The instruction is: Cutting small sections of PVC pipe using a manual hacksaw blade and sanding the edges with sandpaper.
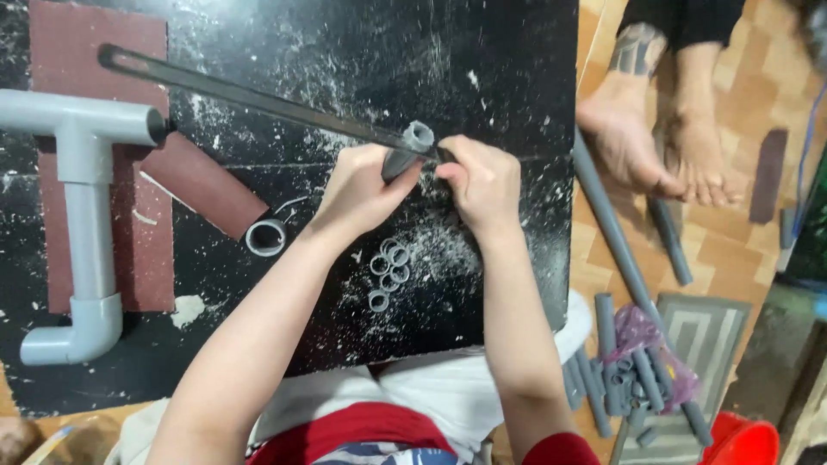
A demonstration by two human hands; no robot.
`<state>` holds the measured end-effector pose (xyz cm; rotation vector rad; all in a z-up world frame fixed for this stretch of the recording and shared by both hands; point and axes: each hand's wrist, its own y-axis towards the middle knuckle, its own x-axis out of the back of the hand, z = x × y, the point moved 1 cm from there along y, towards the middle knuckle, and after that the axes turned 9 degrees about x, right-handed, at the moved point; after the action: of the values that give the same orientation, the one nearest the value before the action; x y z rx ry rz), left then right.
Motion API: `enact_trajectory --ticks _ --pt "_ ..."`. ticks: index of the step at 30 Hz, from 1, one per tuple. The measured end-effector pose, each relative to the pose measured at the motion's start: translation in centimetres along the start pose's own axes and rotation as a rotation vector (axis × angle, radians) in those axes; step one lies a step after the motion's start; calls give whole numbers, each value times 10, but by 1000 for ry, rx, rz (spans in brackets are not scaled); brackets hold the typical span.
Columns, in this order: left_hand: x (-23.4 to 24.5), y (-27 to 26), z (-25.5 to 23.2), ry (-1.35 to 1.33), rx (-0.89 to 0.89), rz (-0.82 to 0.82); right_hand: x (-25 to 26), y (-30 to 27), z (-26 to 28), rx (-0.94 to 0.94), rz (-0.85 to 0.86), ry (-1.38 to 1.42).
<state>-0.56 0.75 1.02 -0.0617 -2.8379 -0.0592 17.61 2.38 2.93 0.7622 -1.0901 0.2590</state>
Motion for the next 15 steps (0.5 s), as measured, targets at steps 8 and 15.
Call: enact_trajectory --ticks 8,15 --pt "2 3 0 -21 -153 -30 10 9 7 -20 7 104" --pt "5 -2 -2 -19 -188 -5 12 8 -1 43 -19 110"
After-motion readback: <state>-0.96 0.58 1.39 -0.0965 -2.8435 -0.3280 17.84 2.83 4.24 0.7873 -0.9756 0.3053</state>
